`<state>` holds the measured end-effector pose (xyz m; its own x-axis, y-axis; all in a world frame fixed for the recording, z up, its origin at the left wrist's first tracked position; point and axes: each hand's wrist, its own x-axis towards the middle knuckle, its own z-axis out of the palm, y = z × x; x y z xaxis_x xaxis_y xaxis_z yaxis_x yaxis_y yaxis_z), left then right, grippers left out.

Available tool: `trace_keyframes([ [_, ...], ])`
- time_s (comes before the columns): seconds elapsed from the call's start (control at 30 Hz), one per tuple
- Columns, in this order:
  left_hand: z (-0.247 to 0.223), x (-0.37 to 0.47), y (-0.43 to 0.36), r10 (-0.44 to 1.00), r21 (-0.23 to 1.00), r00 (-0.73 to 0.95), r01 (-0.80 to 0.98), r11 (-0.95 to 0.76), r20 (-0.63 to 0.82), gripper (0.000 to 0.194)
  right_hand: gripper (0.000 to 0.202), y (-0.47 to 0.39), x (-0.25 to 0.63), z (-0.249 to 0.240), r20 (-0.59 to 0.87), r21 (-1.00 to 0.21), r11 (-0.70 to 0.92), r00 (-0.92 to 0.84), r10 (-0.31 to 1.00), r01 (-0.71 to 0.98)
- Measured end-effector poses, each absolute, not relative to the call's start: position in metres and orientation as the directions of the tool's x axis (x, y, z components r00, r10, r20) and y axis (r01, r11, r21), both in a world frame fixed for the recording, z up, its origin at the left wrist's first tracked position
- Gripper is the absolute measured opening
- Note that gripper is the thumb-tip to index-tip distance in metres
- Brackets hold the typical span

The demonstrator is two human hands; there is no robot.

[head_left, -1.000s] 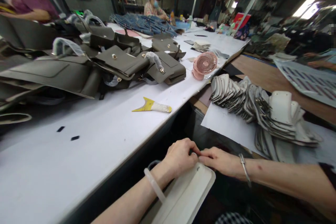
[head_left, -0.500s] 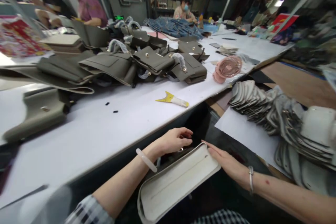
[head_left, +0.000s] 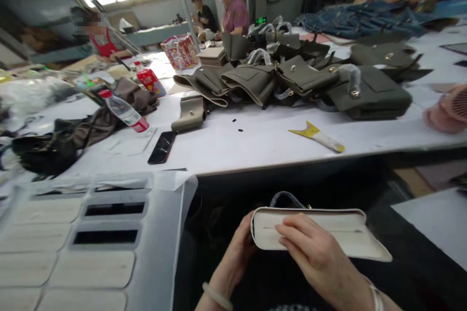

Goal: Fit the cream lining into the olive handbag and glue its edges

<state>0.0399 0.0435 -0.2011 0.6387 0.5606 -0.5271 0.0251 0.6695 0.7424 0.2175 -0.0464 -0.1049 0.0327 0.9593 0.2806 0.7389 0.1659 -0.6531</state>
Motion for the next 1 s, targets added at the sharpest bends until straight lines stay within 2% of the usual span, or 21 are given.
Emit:
trace_keyframes([
  [0.1,-0.212,0.041,0.025,0.539,0.579,0.667,-0.195,0.792,-0.514,0.067,0.017,-0.023,0.198,-0.106,0.118,-0.669,0.113,-0.046,0.992,0.735],
  [0.2,-0.212,0.041,0.024,0.517,0.537,0.681,-0.210,0.817,-0.519,0.064,0.021,-0.010,0.193,-0.108,-0.034,-0.630,0.029,-0.065,0.997,0.776],
  [0.3,-0.208,0.040,0.028,0.500,0.550,0.680,-0.168,0.818,-0.536,0.064,0.023,-0.006,0.191,-0.109,-0.067,-0.562,0.027,-0.077,0.995,0.827],
  [0.43,-0.205,0.041,0.028,0.491,0.547,0.680,-0.156,0.823,-0.545,0.062,0.030,-0.009,0.190,-0.114,-0.016,-0.541,0.064,-0.086,0.996,0.839],
  [0.57,-0.202,0.041,0.027,0.520,0.555,0.699,-0.209,0.805,-0.491,0.058,0.042,-0.014,0.192,-0.122,0.140,-0.549,0.147,-0.083,0.987,0.823],
  [0.77,-0.195,0.039,0.029,0.504,0.562,0.705,-0.180,0.808,-0.499,0.057,0.027,-0.014,0.193,-0.125,0.174,-0.513,0.176,-0.099,0.980,0.840],
  [0.9,-0.196,0.041,0.031,0.495,0.583,0.720,-0.154,0.798,-0.487,0.056,0.040,-0.013,0.193,-0.124,0.195,-0.487,0.184,-0.099,0.976,0.854],
  [1.0,-0.196,0.043,0.031,0.496,0.592,0.719,-0.146,0.792,-0.487,0.054,0.049,-0.014,0.195,-0.124,0.253,-0.438,0.262,-0.161,0.954,0.860],
])
